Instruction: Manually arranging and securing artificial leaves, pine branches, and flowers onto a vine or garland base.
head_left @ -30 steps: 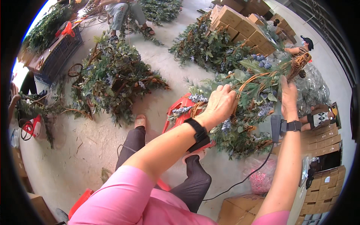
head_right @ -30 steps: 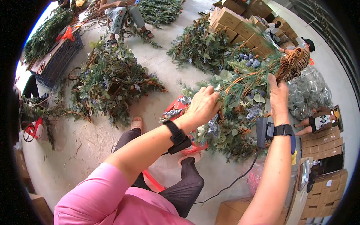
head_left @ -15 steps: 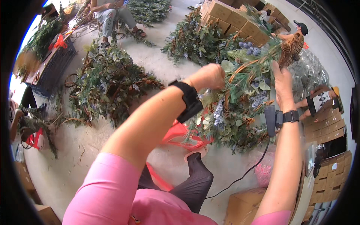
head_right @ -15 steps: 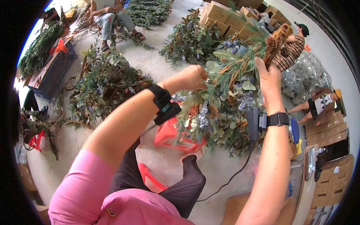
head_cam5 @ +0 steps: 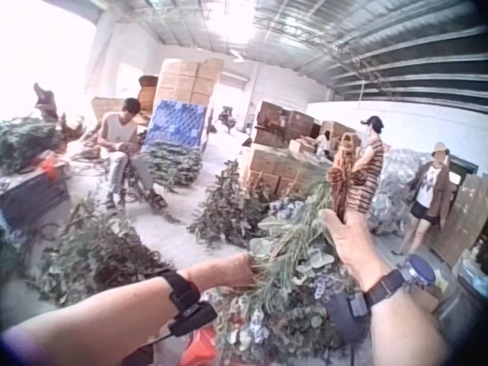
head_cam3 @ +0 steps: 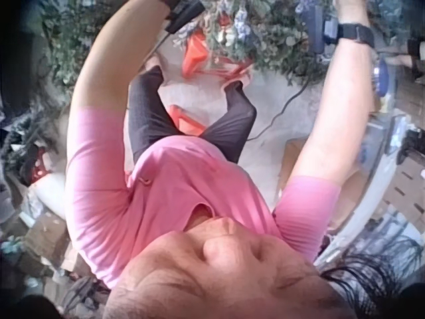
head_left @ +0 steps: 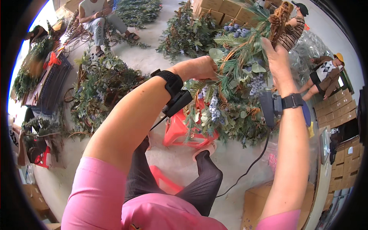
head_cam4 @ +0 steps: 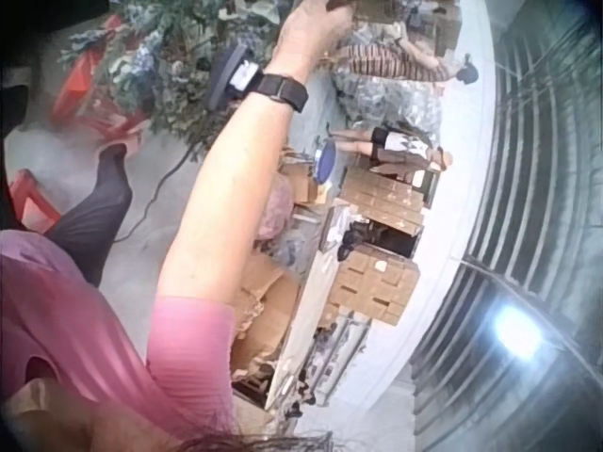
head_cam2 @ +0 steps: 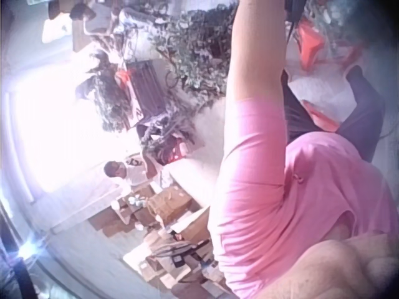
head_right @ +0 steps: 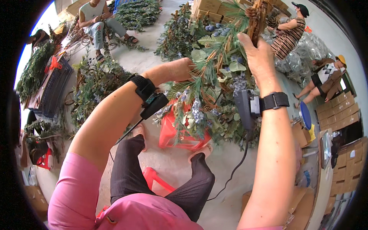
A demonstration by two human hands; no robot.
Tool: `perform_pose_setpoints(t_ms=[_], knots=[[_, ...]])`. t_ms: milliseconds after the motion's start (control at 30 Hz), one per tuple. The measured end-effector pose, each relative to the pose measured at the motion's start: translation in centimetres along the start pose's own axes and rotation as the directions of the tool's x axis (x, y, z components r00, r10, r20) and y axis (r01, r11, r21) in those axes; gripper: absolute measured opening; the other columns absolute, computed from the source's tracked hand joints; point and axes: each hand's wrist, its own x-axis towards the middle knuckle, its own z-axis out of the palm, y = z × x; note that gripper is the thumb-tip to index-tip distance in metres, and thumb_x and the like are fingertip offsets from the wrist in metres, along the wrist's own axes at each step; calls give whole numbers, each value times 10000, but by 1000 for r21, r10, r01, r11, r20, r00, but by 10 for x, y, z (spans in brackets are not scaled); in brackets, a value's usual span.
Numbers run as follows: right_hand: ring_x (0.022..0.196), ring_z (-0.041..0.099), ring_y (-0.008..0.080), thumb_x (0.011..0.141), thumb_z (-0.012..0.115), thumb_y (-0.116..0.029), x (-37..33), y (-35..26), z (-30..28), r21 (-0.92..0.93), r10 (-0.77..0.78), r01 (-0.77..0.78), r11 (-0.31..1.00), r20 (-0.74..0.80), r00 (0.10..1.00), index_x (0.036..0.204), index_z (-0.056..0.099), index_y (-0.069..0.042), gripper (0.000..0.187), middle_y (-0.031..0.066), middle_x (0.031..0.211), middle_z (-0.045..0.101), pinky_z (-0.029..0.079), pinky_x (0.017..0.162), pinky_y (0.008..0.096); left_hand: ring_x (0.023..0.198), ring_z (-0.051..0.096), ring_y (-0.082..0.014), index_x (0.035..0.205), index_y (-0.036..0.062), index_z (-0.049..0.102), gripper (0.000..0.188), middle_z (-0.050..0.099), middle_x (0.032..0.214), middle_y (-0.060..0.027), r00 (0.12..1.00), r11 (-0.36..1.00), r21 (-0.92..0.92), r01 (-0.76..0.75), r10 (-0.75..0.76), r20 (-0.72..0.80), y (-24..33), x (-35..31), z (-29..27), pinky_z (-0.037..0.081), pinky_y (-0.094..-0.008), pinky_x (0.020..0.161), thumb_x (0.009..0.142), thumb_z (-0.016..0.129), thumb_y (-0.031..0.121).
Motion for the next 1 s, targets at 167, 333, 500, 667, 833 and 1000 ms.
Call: perform_pose_setpoints(t_ms=[167,333,500,667,833,1000], knots=[[857,552,267,737,467,-631,-2,-1,-3,-203,44,-40,978,15,999,982,582,-36,654,138,874,613,376,811,345,647,594,-196,690,74,625,141,588,635,-47,951,853,481,-204,290,-110,23,-14,-16,461,-319,556,679,579,207],[886,548,309,744,443,-639,-2,5,-7,-281,57,-53,958,7,998,964,584,-27,665,168,872,610,340,845,381,751,545,-170,911,143,560,190,554,774,-22,942,334,940,-74,334,-44,31,-31,3,390,-291,594,728,527,183],[847,557,299,762,537,-520,-2,-9,3,-114,52,-47,992,39,998,926,574,18,564,184,862,606,390,787,359,906,511,-212,1241,51,339,501,535,987,-91,829,679,732,57,377,-414,-18,-40,57,409,-346,743,766,464,149],[825,569,301,776,553,-406,-3,0,-3,-68,-61,60,996,-4,998,961,564,30,473,210,900,598,412,759,356,1095,385,-335,1271,-12,269,674,414,1190,-196,814,903,416,102,165,-557,11,-69,63,295,-421,917,636,494,0],[716,540,185,803,548,-337,-3,-23,9,89,47,-50,995,30,998,862,586,13,358,114,737,593,413,654,328,741,507,-336,804,67,539,77,512,736,-139,819,998,29,60,-33,-573,0,-133,166,417,-418,662,737,549,104],[694,552,228,803,544,-321,-7,-22,3,15,31,-31,999,-42,999,841,573,30,354,143,721,590,421,654,329,717,560,-358,897,20,504,213,578,761,-175,804,876,-454,160,-383,-455,46,-94,210,434,-420,606,787,528,201]])
